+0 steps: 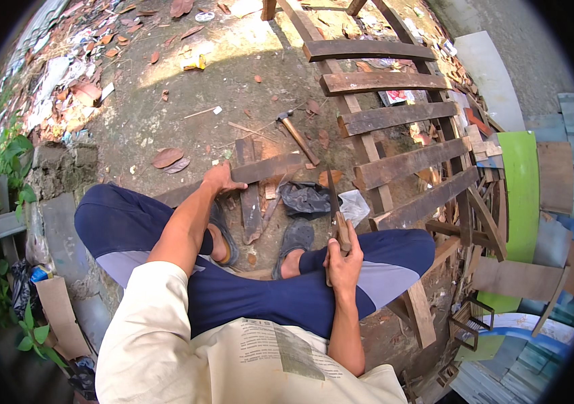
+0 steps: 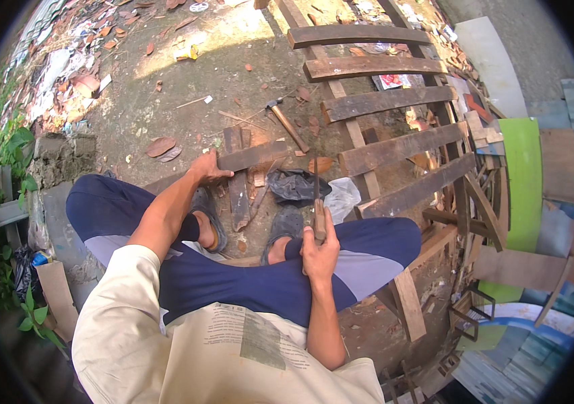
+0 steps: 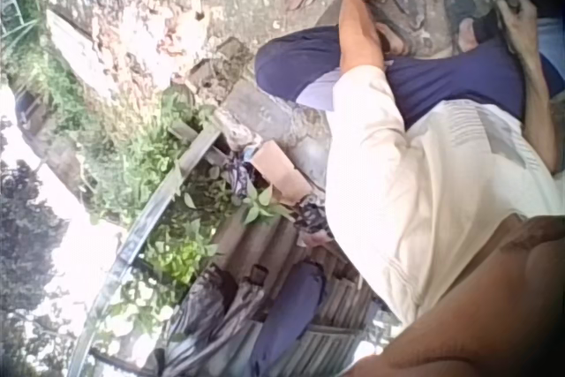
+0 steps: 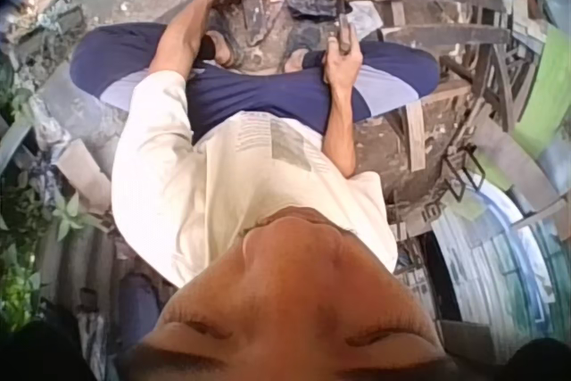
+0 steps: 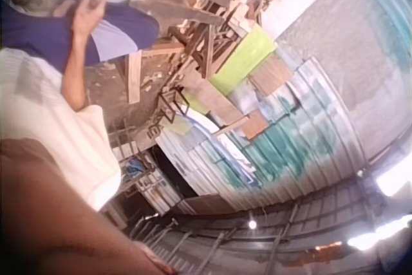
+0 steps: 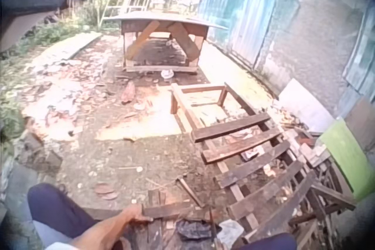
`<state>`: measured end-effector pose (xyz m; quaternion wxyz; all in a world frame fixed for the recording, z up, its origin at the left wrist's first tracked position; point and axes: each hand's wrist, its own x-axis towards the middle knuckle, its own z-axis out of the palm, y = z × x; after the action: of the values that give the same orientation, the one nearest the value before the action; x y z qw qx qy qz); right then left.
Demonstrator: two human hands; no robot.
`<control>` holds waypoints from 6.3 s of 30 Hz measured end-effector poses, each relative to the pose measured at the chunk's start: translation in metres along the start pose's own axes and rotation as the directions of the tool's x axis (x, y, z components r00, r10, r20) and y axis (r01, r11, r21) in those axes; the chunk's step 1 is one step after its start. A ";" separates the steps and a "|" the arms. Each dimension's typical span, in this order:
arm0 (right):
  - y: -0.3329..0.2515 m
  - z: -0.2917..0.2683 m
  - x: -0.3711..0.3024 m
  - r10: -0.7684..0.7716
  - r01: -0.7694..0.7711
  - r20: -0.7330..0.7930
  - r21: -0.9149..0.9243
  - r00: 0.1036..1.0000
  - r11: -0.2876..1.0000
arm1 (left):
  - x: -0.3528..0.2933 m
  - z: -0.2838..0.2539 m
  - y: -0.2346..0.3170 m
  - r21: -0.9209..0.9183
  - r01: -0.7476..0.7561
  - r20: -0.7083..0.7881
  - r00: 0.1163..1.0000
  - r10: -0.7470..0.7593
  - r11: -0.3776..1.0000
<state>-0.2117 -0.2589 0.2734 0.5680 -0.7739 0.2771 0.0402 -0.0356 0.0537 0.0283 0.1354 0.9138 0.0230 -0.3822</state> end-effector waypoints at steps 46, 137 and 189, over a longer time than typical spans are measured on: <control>-0.003 0.001 0.000 0.032 -0.032 0.014 -0.039 0.999 0.999 | -0.005 0.015 0.018 0.072 -0.299 -0.548 0.785 0.288 0.952; -0.104 0.056 0.010 -0.094 0.246 0.381 -0.371 0.920 0.895 | 0.012 0.030 -0.008 -0.046 -0.195 -0.403 0.901 0.160 0.980; -0.140 0.064 -0.022 0.033 0.143 0.374 -0.434 0.927 0.890 | 0.018 0.020 -0.007 -0.116 -0.156 -0.356 0.929 0.106 0.981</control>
<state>-0.1475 -0.1645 0.3792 0.4145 -0.8708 0.1254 0.2328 -0.0376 0.0536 0.0001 0.2192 0.9545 0.0126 -0.2021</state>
